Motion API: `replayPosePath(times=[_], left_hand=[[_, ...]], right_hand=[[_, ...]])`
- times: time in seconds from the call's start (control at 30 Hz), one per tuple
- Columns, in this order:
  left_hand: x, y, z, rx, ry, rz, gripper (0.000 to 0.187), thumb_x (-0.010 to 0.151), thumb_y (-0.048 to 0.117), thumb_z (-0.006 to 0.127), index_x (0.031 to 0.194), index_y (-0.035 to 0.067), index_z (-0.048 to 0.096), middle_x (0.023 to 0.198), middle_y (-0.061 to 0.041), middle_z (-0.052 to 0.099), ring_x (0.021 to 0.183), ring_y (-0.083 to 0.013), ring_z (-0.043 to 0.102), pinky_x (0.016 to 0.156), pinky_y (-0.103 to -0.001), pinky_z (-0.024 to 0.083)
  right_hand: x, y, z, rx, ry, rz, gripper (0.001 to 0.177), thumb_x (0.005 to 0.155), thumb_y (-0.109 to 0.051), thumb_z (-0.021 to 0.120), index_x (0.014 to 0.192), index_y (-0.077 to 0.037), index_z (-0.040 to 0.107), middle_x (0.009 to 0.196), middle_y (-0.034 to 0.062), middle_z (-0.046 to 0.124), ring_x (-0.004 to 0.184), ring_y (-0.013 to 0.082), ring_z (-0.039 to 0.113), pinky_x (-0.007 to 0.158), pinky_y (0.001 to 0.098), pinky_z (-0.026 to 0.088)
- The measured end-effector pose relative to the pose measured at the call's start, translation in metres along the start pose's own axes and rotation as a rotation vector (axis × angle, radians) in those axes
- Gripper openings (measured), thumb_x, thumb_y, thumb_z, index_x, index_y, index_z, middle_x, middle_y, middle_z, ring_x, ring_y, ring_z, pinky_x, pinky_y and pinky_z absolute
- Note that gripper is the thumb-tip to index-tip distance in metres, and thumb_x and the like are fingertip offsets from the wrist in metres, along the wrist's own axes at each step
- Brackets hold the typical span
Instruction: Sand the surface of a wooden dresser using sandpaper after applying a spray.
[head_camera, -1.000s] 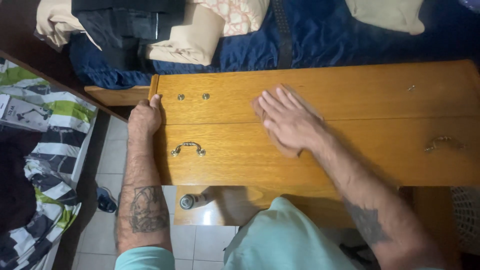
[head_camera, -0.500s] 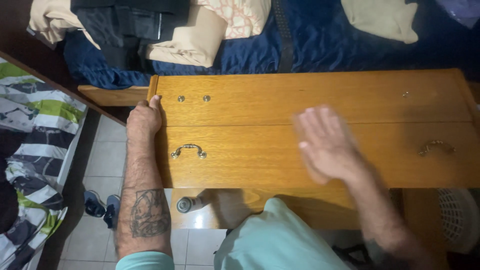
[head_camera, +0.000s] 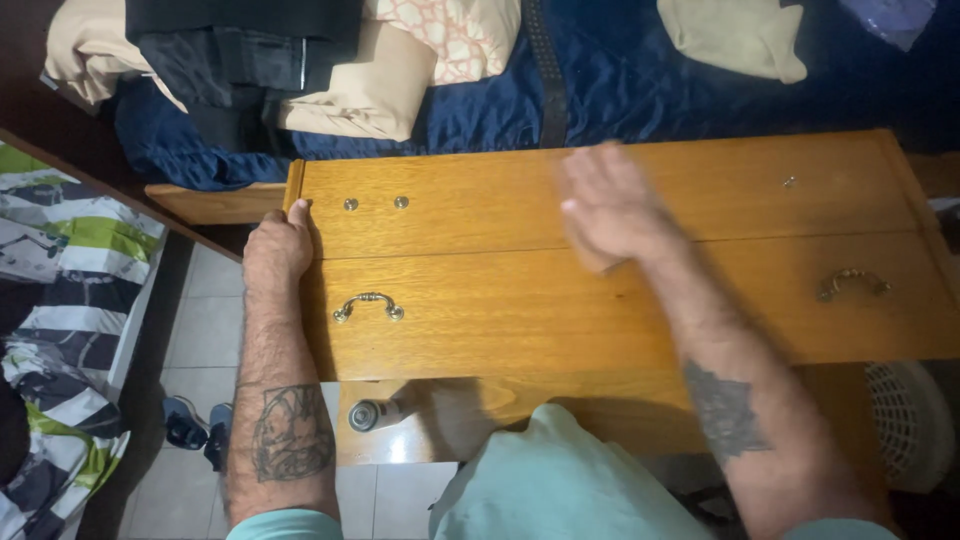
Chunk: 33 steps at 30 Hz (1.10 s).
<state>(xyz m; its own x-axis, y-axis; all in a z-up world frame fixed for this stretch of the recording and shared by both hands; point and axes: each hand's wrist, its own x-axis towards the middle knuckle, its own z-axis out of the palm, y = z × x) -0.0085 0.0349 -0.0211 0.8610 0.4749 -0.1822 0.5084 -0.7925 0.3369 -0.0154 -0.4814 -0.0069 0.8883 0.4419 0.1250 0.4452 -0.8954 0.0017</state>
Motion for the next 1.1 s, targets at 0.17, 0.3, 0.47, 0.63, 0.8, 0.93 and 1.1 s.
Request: replayPosePath(times=[0.17, 0.3, 0.47, 0.63, 0.8, 0.93, 1.1], left_hand=[[0.005, -0.006, 0.005, 0.013, 0.016, 0.004, 0.071, 0.110, 0.068, 0.032, 0.143, 0.012, 0.060, 0.123, -0.029, 0.069, 0.121, -0.0468, 0.063, 0.099, -0.060, 0.051], [0.012, -0.007, 0.010, 0.039, 0.027, 0.025, 0.073, 0.111, 0.068, 0.029, 0.140, 0.010, 0.061, 0.123, -0.030, 0.068, 0.121, -0.0470, 0.064, 0.100, -0.059, 0.051], [0.009, -0.004, 0.006, 0.014, 0.004, 0.027, 0.073, 0.111, 0.068, 0.029, 0.143, 0.010, 0.059, 0.125, -0.031, 0.067, 0.123, -0.0497, 0.061, 0.100, -0.061, 0.050], [0.025, -0.013, 0.017, 0.013, 0.006, 0.029, 0.073, 0.110, 0.070, 0.030, 0.143, 0.012, 0.059, 0.127, -0.031, 0.066, 0.124, -0.0496, 0.060, 0.100, -0.062, 0.050], [0.017, -0.011, 0.015, 0.020, 0.025, 0.025, 0.073, 0.110, 0.072, 0.031, 0.141, 0.013, 0.062, 0.124, -0.029, 0.068, 0.122, -0.0482, 0.062, 0.100, -0.060, 0.050], [0.011, -0.007, 0.008, 0.010, 0.039, 0.023, 0.072, 0.111, 0.069, 0.034, 0.141, 0.010, 0.062, 0.123, -0.031, 0.068, 0.121, -0.0492, 0.062, 0.100, -0.060, 0.050], [0.014, -0.008, 0.011, 0.031, 0.039, 0.023, 0.073, 0.110, 0.071, 0.032, 0.140, 0.011, 0.062, 0.123, -0.030, 0.069, 0.121, -0.0481, 0.063, 0.101, -0.059, 0.050]], right_hand=[[-0.036, 0.086, 0.001, 0.113, -0.187, 0.544, 0.079, 0.102, -0.065, 0.027, 0.168, -0.024, 0.014, 0.175, -0.0005, 0.008, 0.157, 0.0456, 0.005, 0.127, 0.0587, 0.006], [-0.008, 0.052, 0.001, 0.106, -0.221, 0.640, 0.079, 0.103, -0.064, 0.023, 0.168, -0.022, 0.008, 0.175, 0.0031, 0.002, 0.156, 0.0464, -0.001, 0.127, 0.0600, 0.001], [0.009, -0.064, -0.011, 0.012, 0.089, 0.056, 0.065, 0.105, -0.040, 0.047, 0.160, -0.006, 0.039, 0.165, 0.0199, 0.034, 0.147, 0.0537, 0.032, 0.118, 0.0654, 0.027], [-0.055, -0.110, -0.054, 0.138, 0.055, -0.094, 0.069, 0.102, -0.043, 0.049, 0.161, -0.010, 0.036, 0.167, 0.0138, 0.033, 0.151, 0.0486, 0.027, 0.124, 0.0571, 0.020], [-0.121, -0.059, -0.071, 0.059, 0.057, -0.086, 0.065, 0.100, -0.043, 0.053, 0.158, -0.013, 0.044, 0.164, 0.0119, 0.040, 0.148, 0.0448, 0.035, 0.124, 0.0549, 0.021], [-0.123, 0.018, -0.042, 0.040, 0.016, 0.247, 0.069, 0.103, -0.040, 0.046, 0.164, -0.009, 0.034, 0.168, 0.0169, 0.032, 0.148, 0.0546, 0.030, 0.121, 0.0634, 0.024], [-0.060, 0.037, -0.026, 0.110, -0.142, 0.412, 0.075, 0.104, -0.055, 0.033, 0.168, -0.017, 0.020, 0.174, 0.0068, 0.015, 0.155, 0.0489, 0.013, 0.127, 0.0585, 0.011]])
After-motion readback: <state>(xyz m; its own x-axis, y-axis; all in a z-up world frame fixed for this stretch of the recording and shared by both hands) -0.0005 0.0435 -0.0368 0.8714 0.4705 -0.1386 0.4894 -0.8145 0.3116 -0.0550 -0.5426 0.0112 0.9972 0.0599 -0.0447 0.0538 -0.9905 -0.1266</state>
